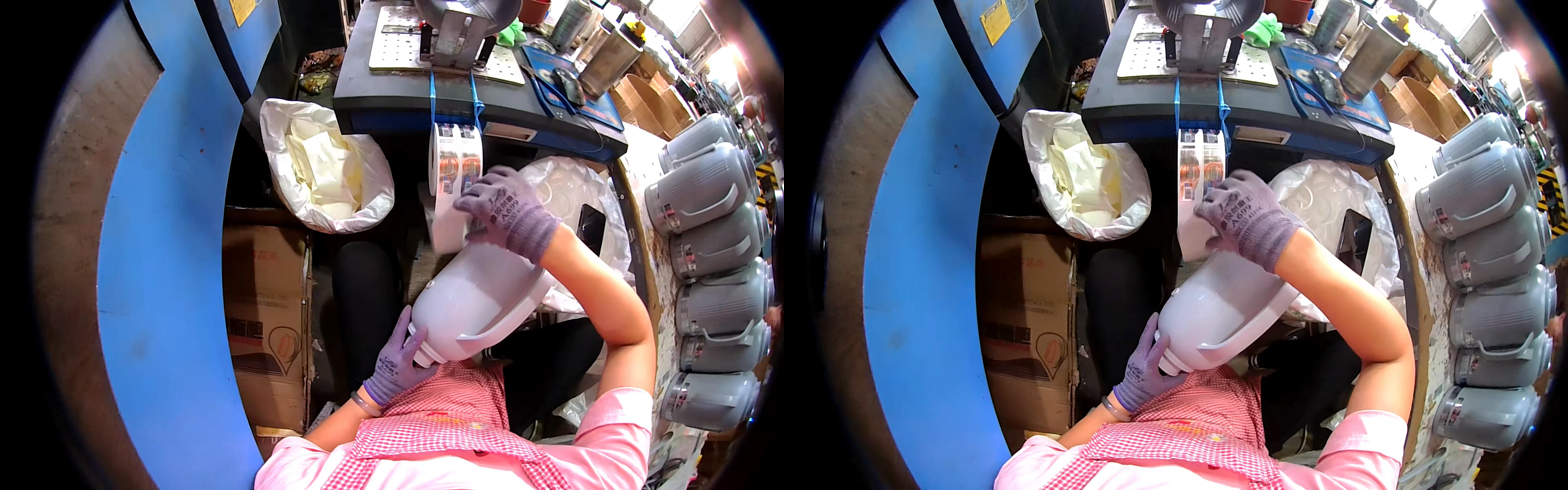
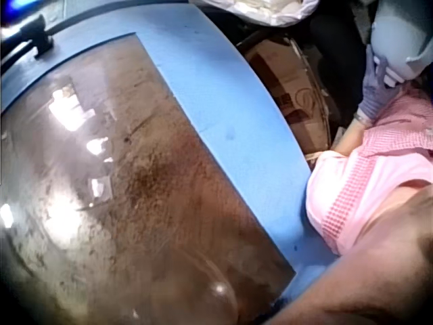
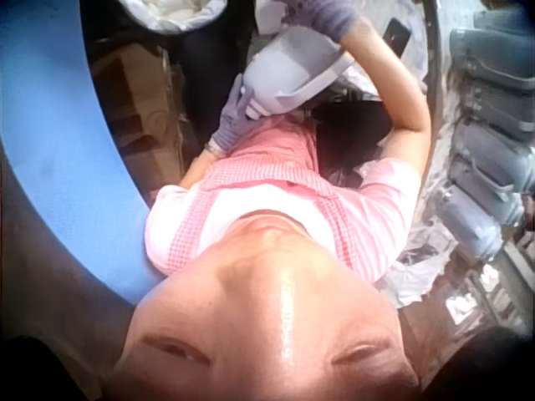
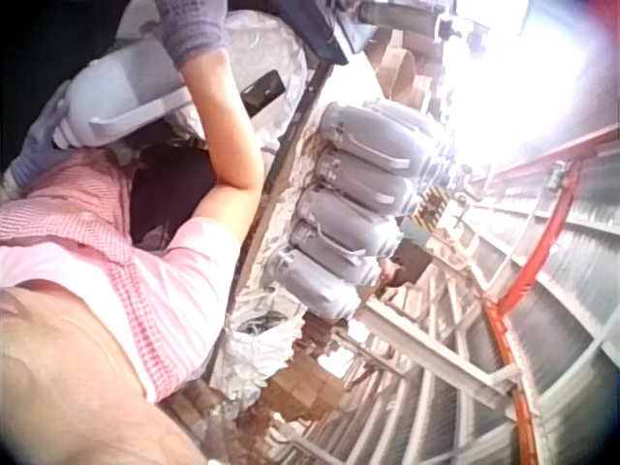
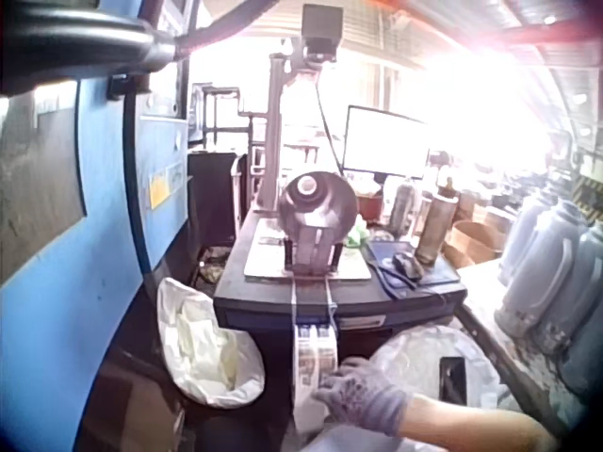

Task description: The person assembles white electric kettles by attaching metal base rings and applying labels. They pick up a kettle, retrieve a base ring from a bag, screw it onto the bottom, and then apply a label to the side before placing the finished unit on a table.

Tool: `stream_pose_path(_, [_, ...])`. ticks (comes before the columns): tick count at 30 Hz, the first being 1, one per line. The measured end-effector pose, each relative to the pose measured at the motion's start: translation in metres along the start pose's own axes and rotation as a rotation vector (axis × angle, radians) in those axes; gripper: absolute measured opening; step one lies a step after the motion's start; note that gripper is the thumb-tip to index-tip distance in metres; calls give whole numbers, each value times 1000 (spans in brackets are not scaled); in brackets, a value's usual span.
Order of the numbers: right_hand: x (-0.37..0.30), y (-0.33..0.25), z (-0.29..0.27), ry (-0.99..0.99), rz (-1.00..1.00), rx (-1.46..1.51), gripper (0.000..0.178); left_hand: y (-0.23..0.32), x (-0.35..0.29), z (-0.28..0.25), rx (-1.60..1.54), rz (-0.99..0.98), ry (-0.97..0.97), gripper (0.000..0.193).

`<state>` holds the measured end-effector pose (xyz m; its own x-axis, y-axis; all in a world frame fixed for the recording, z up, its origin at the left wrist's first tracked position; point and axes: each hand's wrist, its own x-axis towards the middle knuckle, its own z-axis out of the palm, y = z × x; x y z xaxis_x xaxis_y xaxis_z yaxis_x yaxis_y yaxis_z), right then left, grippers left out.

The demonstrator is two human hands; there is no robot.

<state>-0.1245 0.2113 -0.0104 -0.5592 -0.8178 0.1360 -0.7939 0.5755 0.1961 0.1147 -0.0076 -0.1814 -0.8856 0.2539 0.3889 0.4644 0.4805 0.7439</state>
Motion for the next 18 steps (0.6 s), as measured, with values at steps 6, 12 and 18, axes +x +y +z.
stream_pose_path(6, [60,54,15,345,197,461,28,-1,3,1,-40,-9,12,95])
stream_pose_path(12, [80,70,14,101,271,524,18,3,7,-2,-39,-20,2,95])
stream_pose_path(18, [-27,-18,-48,548,155,354,16,6,5,1,2,24,8,99])
